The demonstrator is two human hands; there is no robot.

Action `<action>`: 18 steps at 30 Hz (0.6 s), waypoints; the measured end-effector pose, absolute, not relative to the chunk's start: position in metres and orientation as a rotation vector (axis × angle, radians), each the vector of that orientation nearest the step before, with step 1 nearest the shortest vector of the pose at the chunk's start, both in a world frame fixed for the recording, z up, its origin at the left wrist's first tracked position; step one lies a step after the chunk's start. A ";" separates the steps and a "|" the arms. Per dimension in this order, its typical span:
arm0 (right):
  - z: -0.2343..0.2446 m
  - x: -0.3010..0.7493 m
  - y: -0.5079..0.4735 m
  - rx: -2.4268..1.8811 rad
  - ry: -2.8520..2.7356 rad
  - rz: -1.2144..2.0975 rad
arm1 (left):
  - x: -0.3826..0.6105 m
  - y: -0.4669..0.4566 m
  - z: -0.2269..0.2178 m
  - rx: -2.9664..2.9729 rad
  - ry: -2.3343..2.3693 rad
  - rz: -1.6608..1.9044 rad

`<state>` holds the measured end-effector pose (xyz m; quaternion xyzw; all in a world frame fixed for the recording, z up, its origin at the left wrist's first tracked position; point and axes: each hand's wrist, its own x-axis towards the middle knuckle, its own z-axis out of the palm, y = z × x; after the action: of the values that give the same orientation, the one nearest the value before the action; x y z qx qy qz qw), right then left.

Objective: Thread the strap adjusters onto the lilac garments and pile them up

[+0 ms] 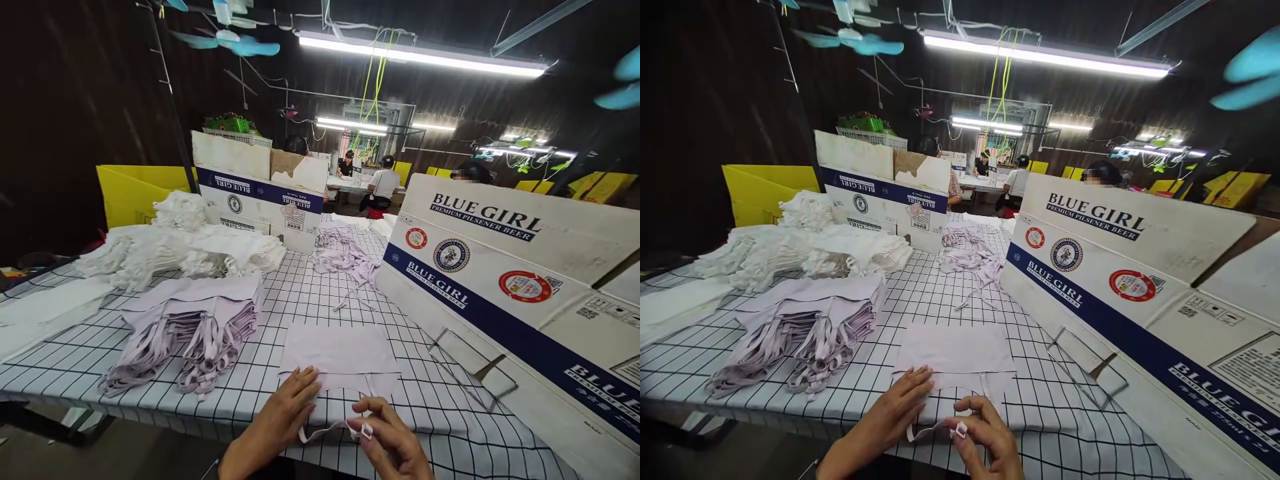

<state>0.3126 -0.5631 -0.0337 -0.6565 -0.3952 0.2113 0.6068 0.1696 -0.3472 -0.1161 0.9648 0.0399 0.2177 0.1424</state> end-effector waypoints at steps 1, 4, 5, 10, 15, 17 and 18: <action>-0.032 0.312 -0.560 -1.520 -0.870 0.547 | 0.168 -0.347 -0.114 2.762 0.137 0.658; -0.034 0.311 -0.549 -1.491 -0.734 0.719 | 0.164 -0.344 -0.112 2.732 0.177 0.762; -0.036 0.312 -0.545 -1.476 -0.696 0.756 | 0.164 -0.342 -0.112 2.725 0.192 0.789; -0.032 0.317 -0.533 -1.474 -0.622 0.854 | 0.157 -0.336 -0.103 2.626 0.267 0.894; -0.032 0.326 -0.521 -1.445 -0.562 0.891 | 0.157 -0.338 -0.095 2.474 0.316 0.920; -0.034 0.327 -0.517 -1.424 -0.522 0.906 | 0.158 -0.340 -0.092 2.435 0.324 0.909; -0.035 0.327 -0.516 -1.418 -0.507 0.910 | 0.158 -0.342 -0.090 2.423 0.318 0.913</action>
<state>0.3267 -0.5161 -0.0348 -0.6212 -0.2220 0.3984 0.6373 0.1584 -0.3415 -0.0895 0.8960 0.1178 0.3375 0.2633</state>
